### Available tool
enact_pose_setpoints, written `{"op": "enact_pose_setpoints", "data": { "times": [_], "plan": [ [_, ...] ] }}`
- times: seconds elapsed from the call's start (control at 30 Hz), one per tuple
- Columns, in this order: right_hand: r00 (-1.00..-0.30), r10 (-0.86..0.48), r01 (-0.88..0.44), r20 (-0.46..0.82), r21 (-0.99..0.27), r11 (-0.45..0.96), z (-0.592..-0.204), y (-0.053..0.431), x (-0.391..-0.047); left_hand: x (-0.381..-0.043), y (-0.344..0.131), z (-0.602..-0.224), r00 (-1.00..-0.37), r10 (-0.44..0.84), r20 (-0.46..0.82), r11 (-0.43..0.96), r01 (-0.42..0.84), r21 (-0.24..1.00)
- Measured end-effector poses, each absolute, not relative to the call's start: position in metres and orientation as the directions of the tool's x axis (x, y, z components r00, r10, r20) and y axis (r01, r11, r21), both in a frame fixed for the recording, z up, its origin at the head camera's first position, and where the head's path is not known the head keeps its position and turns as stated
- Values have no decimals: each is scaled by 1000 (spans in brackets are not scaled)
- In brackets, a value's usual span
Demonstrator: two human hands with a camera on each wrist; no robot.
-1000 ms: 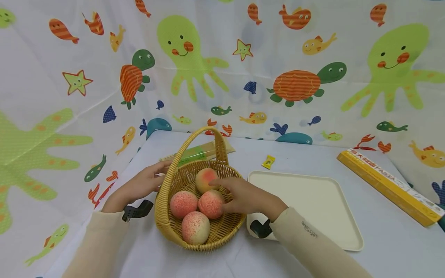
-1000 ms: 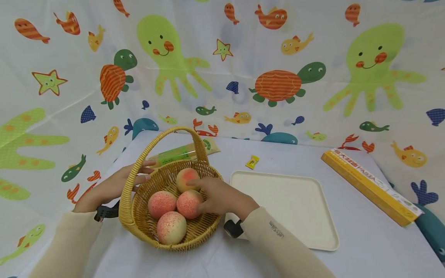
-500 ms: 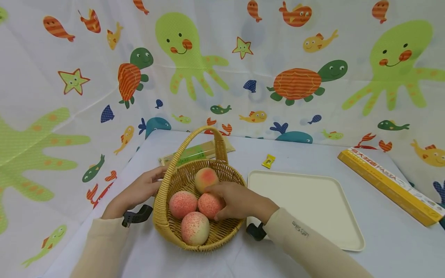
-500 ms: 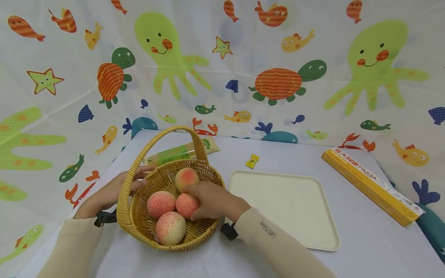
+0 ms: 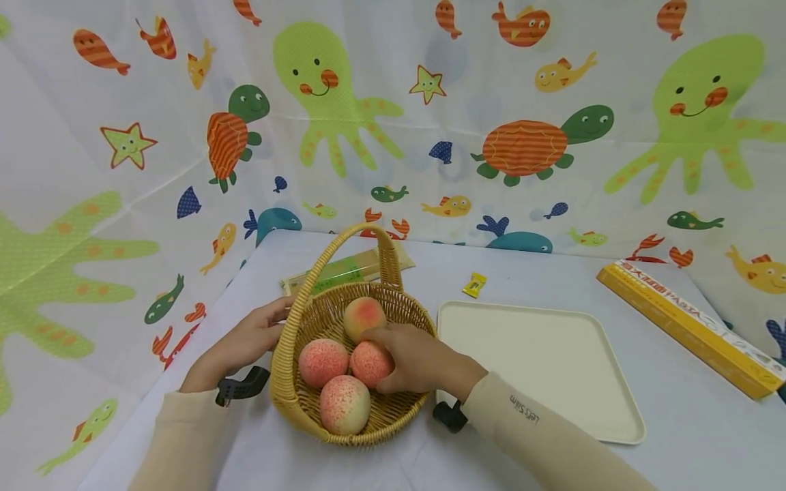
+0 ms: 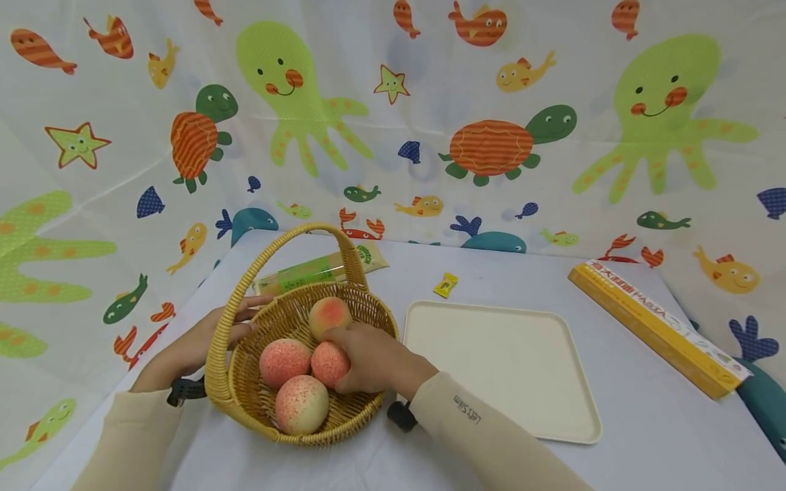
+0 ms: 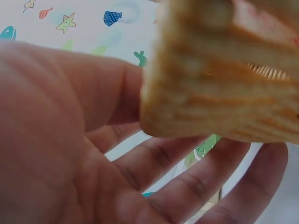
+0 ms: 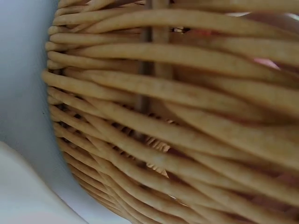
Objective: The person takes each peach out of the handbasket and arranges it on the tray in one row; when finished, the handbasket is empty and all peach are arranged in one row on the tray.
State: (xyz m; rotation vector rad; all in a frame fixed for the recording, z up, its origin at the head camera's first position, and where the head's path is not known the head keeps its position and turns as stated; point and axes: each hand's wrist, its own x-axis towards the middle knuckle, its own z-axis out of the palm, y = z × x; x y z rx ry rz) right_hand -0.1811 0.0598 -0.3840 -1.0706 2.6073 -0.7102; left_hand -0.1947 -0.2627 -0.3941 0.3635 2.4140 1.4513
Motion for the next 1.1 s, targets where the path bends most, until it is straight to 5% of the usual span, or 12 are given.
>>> {"op": "enact_pose_setpoints", "data": {
  "times": [1.1],
  "plan": [
    [-891,-453,-304,24,-773,557,-339,149,-197,-195,-265,-396,-911,401,-94,434,99,895]
  ]
}}
